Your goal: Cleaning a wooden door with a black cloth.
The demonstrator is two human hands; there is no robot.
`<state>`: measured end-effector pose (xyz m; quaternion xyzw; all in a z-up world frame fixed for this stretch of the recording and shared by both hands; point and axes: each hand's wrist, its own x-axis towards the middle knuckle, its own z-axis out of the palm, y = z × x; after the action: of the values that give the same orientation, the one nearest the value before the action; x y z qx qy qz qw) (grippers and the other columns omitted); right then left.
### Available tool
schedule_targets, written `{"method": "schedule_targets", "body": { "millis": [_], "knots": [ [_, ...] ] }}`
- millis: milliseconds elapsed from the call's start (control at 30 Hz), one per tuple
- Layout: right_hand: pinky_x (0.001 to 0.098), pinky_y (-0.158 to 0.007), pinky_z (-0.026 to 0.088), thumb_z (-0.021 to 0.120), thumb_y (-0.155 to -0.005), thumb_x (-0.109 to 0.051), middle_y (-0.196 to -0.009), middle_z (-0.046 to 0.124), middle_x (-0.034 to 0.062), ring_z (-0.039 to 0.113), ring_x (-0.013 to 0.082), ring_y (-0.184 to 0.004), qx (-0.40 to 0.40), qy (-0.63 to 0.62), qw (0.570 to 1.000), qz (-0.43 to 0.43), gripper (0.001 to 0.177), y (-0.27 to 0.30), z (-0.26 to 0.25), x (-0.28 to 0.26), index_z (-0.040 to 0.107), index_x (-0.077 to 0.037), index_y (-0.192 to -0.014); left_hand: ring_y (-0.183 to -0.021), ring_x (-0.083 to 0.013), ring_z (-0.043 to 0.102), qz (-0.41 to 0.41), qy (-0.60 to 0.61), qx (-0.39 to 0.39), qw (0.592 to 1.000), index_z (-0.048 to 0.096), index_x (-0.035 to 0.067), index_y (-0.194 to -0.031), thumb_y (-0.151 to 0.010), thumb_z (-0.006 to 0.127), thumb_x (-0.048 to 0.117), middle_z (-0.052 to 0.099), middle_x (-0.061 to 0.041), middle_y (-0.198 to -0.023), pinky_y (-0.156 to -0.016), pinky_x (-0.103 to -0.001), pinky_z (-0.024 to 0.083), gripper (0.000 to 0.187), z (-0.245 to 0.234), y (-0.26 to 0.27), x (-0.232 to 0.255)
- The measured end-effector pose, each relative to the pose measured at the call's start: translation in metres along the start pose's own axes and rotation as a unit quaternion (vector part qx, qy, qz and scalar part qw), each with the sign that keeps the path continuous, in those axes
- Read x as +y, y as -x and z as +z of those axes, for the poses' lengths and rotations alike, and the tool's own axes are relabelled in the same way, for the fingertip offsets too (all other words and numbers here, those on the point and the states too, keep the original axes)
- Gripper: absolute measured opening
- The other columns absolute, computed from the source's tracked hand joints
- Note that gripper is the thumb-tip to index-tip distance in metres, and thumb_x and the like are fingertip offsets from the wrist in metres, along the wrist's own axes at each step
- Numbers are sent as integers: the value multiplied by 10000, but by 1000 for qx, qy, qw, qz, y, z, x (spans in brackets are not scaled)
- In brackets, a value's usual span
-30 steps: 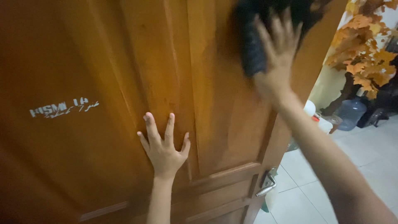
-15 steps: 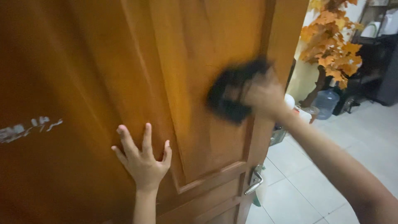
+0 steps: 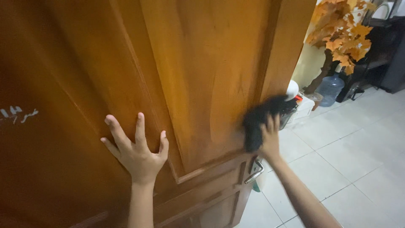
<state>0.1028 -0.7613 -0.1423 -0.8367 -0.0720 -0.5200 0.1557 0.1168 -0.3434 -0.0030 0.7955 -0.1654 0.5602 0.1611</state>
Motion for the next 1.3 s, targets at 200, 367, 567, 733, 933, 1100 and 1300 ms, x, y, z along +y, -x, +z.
{"method": "schedule_targets", "body": {
  "millis": [200, 367, 567, 733, 933, 1100, 1300],
  "knots": [
    [549, -1268, 67, 571, -913, -257, -1701, 100, 225, 24, 443, -1579, -56, -14, 985, 161, 676, 133, 66, -45, 346, -50, -1516, -1626, -411, 83, 2, -6, -10, 1000, 303, 244, -1667, -981, 705, 486, 78, -285, -1715, -1307, -600, -37, 831, 1, 1, -3],
    [541, -1254, 6, 456, -930, -93, -1710, -70, 232, -59, 395, -1582, -53, -172, 928, 326, 741, 160, 86, -155, 171, -15, -1610, -1635, -419, 76, -7, 0, -20, 1000, 293, 260, -1672, -1016, 712, 482, 72, -287, -1722, -1316, -600, -35, 809, -3, -2, 0],
    [543, -1238, 80, 574, -729, 37, -1673, 142, 126, 4, 430, -1537, -344, -59, 910, 222, 805, 153, 70, -187, 475, -172, -1500, -1626, -445, 93, 5, -1, -20, 1000, 308, 249, -1679, -1000, 673, 493, 93, -305, -1713, -1314, -606, -35, 809, -4, -2, 0],
    [506, -1256, 169, 607, -781, -96, -1610, 315, 173, 220, 382, -1532, -254, -8, 930, 265, 697, 134, 37, -144, 515, -147, -1470, -1635, -425, 101, -13, 8, -19, 1000, 311, 258, -1669, -1015, 706, 480, 72, -271, -1725, -1311, -600, -22, 796, -8, -3, 4],
    [477, -1299, 118, 405, -991, -8, -1712, 203, 236, 169, 392, -1589, -42, -188, 922, 335, 628, 158, 66, -135, 258, 41, -1599, -1646, -383, 103, -10, 17, -12, 1000, 271, 305, -1677, -1008, 742, 456, 50, -199, -1743, -1320, -654, 42, 832, -5, -1, 3],
    [534, -1181, 45, 441, -754, 20, -1581, 80, 275, 54, 450, -1470, -177, -229, 929, 229, 830, 197, 101, -219, 148, -18, -1529, -1641, -394, 98, -9, 87, -27, 996, 273, 324, -1657, -1013, 757, 394, 54, -197, -1743, -1301, -695, 143, 809, -32, -3, 11],
    [599, -1172, 207, 579, -909, -166, -1493, 441, 88, 304, 324, -1444, -499, -58, 856, -121, 761, 155, 86, -256, 310, -287, -1611, -1619, -254, 173, 24, 89, -69, 993, 392, 329, -1577, -1028, 689, 260, 228, -39, -1719, -1306, -655, 157, 628, -69, 57, -11]
  ]
}}
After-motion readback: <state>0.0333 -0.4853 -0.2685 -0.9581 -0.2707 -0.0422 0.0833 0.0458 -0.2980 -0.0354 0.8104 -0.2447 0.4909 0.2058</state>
